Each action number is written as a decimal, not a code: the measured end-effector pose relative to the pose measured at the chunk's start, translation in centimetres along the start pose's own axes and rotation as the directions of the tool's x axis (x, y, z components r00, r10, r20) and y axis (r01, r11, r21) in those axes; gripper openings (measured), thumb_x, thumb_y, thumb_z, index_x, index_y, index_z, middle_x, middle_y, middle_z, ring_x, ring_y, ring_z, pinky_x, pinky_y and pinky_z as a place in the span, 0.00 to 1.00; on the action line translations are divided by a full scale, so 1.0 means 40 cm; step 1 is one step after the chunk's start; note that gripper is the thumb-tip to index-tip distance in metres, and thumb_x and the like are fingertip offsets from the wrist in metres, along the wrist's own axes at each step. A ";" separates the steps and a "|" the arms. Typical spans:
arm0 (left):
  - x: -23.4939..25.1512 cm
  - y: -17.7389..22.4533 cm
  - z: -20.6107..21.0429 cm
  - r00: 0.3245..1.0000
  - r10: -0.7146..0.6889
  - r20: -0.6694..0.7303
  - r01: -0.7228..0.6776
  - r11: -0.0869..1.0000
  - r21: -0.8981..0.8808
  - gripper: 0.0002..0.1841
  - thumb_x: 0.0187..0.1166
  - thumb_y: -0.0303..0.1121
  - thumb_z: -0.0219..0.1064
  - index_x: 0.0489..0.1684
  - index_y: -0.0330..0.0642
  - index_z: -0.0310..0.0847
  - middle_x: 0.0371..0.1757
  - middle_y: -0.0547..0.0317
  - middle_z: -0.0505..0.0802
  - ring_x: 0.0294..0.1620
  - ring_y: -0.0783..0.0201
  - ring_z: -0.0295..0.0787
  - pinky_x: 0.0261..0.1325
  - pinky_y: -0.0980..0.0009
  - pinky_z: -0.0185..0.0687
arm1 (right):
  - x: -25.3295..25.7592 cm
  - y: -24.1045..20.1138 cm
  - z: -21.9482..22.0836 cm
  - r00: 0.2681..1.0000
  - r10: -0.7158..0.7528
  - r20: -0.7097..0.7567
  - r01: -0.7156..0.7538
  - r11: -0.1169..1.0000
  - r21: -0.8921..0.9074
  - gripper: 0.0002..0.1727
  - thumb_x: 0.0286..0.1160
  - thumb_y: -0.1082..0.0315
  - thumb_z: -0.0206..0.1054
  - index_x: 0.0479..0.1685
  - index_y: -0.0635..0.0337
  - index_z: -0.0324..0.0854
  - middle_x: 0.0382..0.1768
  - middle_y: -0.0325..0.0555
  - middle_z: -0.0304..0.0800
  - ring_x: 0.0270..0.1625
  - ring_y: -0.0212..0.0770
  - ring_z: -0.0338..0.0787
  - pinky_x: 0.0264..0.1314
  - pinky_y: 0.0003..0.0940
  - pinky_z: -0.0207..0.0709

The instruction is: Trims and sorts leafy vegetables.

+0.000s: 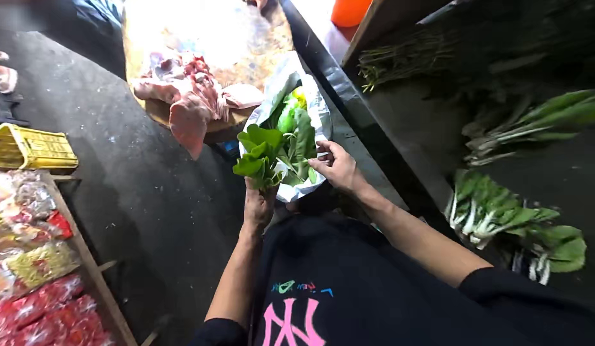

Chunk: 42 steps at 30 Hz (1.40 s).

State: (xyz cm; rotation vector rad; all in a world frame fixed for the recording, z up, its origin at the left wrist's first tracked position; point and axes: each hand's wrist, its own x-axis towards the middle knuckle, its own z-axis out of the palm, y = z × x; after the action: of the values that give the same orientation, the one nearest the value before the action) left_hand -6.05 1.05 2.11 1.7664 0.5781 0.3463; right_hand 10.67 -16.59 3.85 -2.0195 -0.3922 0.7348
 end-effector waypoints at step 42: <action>0.090 -0.022 0.107 0.785 -0.275 0.554 0.528 0.766 -0.367 0.27 0.73 0.25 0.73 0.72 0.43 0.69 0.45 0.50 0.93 0.39 0.58 0.93 0.43 0.63 0.91 | -0.045 -0.015 0.026 0.967 0.235 0.095 -0.254 0.908 0.333 0.27 0.68 0.58 0.82 0.63 0.60 0.82 0.44 0.45 0.96 0.41 0.37 0.96 0.50 0.38 0.93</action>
State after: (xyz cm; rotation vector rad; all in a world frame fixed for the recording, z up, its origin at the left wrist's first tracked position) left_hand -1.02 -0.27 -0.10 1.0983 0.4517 -0.2403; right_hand 8.62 -16.56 4.57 -1.7355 -0.0307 0.9426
